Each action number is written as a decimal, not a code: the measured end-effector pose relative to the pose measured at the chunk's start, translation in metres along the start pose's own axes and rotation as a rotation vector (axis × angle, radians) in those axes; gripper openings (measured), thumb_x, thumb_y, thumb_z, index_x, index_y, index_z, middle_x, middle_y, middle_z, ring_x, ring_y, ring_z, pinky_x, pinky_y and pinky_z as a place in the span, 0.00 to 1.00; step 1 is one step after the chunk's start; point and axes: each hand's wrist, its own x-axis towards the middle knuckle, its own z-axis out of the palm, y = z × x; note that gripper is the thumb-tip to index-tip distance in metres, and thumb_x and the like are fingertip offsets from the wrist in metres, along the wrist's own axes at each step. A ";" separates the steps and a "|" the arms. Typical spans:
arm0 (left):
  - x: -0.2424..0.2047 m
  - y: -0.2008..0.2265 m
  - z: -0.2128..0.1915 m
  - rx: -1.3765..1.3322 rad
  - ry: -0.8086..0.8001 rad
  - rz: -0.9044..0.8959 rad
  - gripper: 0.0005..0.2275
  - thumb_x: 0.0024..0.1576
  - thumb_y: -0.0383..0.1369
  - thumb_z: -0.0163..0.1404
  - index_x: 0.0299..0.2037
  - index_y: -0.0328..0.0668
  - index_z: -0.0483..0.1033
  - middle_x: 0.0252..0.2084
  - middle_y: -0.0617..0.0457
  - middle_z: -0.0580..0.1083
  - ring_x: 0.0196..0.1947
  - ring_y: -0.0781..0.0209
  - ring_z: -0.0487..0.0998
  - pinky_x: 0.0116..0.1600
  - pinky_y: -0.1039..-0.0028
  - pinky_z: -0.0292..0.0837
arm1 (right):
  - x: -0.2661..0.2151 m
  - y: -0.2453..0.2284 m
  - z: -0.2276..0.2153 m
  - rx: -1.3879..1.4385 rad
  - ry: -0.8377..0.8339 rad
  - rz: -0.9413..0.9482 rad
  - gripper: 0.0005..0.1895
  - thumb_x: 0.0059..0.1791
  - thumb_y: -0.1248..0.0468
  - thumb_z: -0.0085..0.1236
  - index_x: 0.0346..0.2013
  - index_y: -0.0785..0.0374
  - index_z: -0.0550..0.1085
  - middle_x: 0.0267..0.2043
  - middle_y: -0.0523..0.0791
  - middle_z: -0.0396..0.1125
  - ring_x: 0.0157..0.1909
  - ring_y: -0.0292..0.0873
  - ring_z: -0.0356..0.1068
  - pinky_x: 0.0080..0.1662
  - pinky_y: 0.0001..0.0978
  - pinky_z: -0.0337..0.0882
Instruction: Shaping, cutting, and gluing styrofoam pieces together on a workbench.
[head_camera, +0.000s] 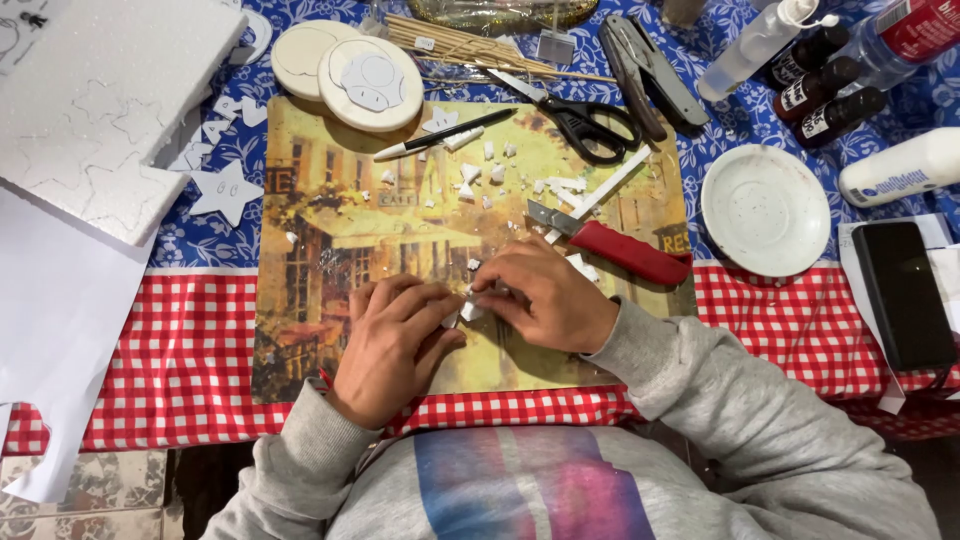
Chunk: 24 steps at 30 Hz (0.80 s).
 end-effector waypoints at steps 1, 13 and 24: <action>-0.001 0.000 0.001 -0.010 -0.002 -0.008 0.17 0.52 0.36 0.62 0.50 0.43 0.81 0.52 0.52 0.78 0.56 0.49 0.72 0.62 0.56 0.59 | 0.000 -0.002 0.000 -0.018 -0.021 -0.038 0.11 0.46 0.66 0.66 0.42 0.62 0.75 0.39 0.45 0.72 0.45 0.45 0.72 0.52 0.41 0.66; 0.002 -0.005 0.005 -0.064 0.014 -0.100 0.17 0.49 0.36 0.63 0.49 0.46 0.82 0.51 0.56 0.79 0.55 0.50 0.72 0.60 0.58 0.59 | -0.002 0.005 0.004 -0.005 -0.081 -0.039 0.13 0.49 0.60 0.67 0.43 0.60 0.75 0.42 0.44 0.73 0.47 0.46 0.73 0.52 0.38 0.69; 0.001 -0.003 0.002 -0.014 0.008 -0.060 0.17 0.50 0.36 0.63 0.50 0.46 0.82 0.51 0.56 0.79 0.55 0.49 0.71 0.62 0.57 0.57 | -0.001 -0.001 -0.002 0.053 -0.009 0.013 0.10 0.48 0.65 0.67 0.42 0.61 0.76 0.40 0.44 0.74 0.42 0.43 0.74 0.44 0.35 0.72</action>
